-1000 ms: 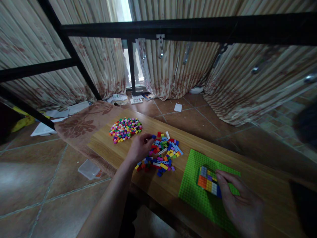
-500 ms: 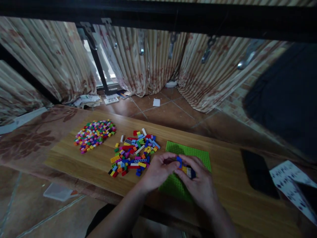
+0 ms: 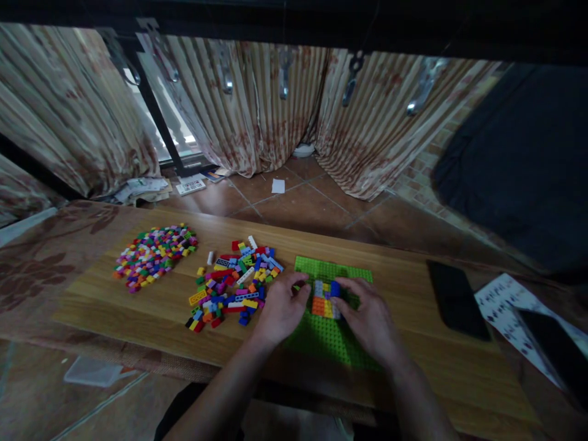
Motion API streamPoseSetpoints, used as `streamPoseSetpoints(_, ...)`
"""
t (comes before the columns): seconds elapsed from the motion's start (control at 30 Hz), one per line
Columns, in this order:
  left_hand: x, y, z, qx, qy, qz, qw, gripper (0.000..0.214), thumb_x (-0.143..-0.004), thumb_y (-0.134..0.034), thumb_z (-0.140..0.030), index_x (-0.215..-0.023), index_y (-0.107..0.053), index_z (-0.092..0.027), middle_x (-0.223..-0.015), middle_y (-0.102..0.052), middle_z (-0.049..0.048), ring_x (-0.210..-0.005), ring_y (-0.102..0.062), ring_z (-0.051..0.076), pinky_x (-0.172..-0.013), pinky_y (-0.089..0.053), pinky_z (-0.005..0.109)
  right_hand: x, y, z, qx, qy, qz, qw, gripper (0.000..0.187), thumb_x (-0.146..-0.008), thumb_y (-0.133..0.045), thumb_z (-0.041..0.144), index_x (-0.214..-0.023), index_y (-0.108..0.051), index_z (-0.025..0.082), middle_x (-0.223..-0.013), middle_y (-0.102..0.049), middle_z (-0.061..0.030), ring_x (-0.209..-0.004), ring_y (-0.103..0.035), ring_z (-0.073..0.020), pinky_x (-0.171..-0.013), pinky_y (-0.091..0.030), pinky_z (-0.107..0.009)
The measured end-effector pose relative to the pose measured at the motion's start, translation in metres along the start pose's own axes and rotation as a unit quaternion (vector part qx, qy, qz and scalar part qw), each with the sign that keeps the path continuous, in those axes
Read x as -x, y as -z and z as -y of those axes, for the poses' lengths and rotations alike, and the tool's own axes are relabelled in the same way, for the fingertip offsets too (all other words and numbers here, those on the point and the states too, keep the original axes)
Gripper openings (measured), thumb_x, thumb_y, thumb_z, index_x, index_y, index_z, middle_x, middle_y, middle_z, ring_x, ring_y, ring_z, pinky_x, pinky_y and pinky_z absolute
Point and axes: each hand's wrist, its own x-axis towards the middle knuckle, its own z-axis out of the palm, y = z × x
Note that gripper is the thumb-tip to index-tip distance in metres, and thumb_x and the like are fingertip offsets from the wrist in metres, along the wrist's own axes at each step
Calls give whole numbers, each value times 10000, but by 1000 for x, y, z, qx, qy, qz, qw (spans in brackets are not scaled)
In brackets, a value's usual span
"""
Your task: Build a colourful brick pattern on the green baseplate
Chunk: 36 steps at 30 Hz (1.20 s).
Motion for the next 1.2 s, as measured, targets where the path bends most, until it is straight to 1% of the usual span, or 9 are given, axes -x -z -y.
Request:
streamPoseSetpoints(0.1,1,-4,-3,-51,-2,13,999,261,-852,-523,-238,-1049,-685,-179,-933,-717,45,-736,-630,157,-700,-486,273,-1,-7,4,2,23,7,1000,301,-815,-614,340,-1100,-664,254,-1091,-629,-65,-1056,-563,-253,-932,-453,-444)
streamPoseSetpoints(0.2,2,-5,-7,-70,-8,21,997,266,-859,-515,-245,-1047,-692,-181,-903,-721,46,-723,-631,160,-689,-483,272,-2,-12,5,8,27,-1,1000,303,-792,-646,337,-1084,-682,267,-1104,-613,-65,-1081,-547,-263,-940,-447,-455)
streamPoseSetpoints(0.3,1,-5,-9,-74,-5,32,997,270,-861,-512,-246,-1049,-693,-178,-898,-723,48,-715,-632,160,-674,-483,266,-3,-14,3,6,14,-15,1000,298,-767,-679,344,-1055,-699,270,-1096,-609,-63,-1077,-540,-264,-945,-439,-465)
streamPoseSetpoints(0.4,1,-5,-9,-79,-5,30,996,266,-855,-520,-237,-1046,-695,-179,-902,-725,46,-723,-636,160,-687,-488,264,-5,-15,2,-11,-5,-23,1000,294,-743,-703,346,-1029,-711,279,-1066,-616,-51,-1049,-554,-249,-948,-433,-460)
streamPoseSetpoints(0.6,0,-6,-10,-92,-14,26,995,258,-868,-508,-235,-1028,-702,-180,-949,-729,53,-780,-654,172,-739,-493,275,-9,-16,0,-56,-39,-12,998,290,-710,-725,361,-986,-733,273,-1034,-632,-45,-1019,-578,-230,-935,-443,-432)
streamPoseSetpoints(0.8,-1,-7,-8,-98,-18,24,995,252,-875,-504,-243,-1013,-707,-184,-926,-736,46,-781,-663,173,-736,-494,271,-10,-17,-5,-74,-51,-4,996,323,-672,-754,399,-973,-743,283,-1056,-643,-43,-1020,-580,-232,-940,-435,-448)
streamPoseSetpoints(1.07,-1,-10,-9,-94,-19,12,995,236,-859,-529,-228,-986,-722,-179,-951,-739,57,-836,-673,184,-749,-501,275,-18,-12,-5,-78,-58,28,995,323,-641,-768,403,-924,-753,249,-956,-695,-49,-913,-642,-234,-859,-477,-419)
streamPoseSetpoints(1.2,-2,-10,-9,-95,-17,5,995,221,-847,-551,-230,-969,-729,-183,-935,-741,52,-838,-676,185,-757,-504,279,-19,-12,-4,-59,-62,27,996,323,-624,-769,393,-913,-755,249,-944,-712,-49,-872,-660,-235,-808,-498,-402)
